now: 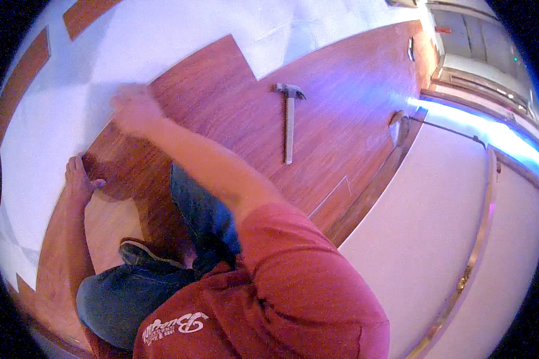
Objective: The person installs laminate flooring by positioning wood panels on the ground and tapping them into place using a hammer.
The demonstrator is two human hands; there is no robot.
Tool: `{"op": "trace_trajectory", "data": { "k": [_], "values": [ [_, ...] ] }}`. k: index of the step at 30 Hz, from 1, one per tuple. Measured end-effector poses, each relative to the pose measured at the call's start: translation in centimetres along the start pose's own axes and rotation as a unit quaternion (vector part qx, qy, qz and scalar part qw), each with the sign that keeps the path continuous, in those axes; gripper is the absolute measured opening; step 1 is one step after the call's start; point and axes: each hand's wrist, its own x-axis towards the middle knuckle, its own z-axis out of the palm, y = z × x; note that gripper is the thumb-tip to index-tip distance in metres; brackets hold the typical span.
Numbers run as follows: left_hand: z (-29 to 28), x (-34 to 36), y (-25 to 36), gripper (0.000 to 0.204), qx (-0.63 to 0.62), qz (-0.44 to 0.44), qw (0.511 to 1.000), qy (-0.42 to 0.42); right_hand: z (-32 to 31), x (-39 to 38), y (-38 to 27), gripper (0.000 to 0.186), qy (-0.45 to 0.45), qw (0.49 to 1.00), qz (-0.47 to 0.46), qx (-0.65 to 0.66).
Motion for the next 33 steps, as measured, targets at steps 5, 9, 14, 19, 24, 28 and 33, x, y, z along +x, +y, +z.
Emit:
{"op": "trace_trajectory", "data": {
  "k": [5, 9, 14, 19, 24, 28, 33],
  "values": [
    [0.1, -0.2, -0.7, 0.109, -0.020, 0.006, 1.000, 0.004, -12.8, -14.4, 14.0, 0.048, -0.044, 0.923, 0.349, -0.155],
    [0.1, -0.4, -1.2, 0.110, -0.020, 0.008, 1.000, 0.021, -18.7, -29.8, 19.7, 0.053, -0.104, 0.795, 0.496, -0.334],
    [-0.2, -0.8, -1.3, 0.110, -0.004, 0.001, 1.000, 0.021, -18.8, -32.5, 22.0, 0.047, -0.085, 0.826, 0.528, -0.179],
    [-0.4, -1.1, -1.0, 0.107, 0.009, 0.004, 1.000, 0.018, -18.7, -18.8, 20.6, 0.049, -0.048, 0.770, 0.634, 0.045],
    [-0.2, -1.1, -0.7, 0.105, 0.030, -0.007, 0.999, 0.037, -21.9, -1.4, 13.9, 0.056, -0.210, 0.939, 0.167, -0.213],
    [0.0, -1.1, -0.7, 0.104, 0.041, -0.005, 0.998, 0.045, -21.3, 10.2, 8.6, 0.047, -0.380, 0.852, -0.051, -0.357],
    [0.4, -1.1, -1.0, 0.102, 0.049, -0.006, 0.997, 0.060, -18.9, 15.6, 4.0, 0.037, -0.451, 0.770, -0.128, -0.432]
  ]
}}
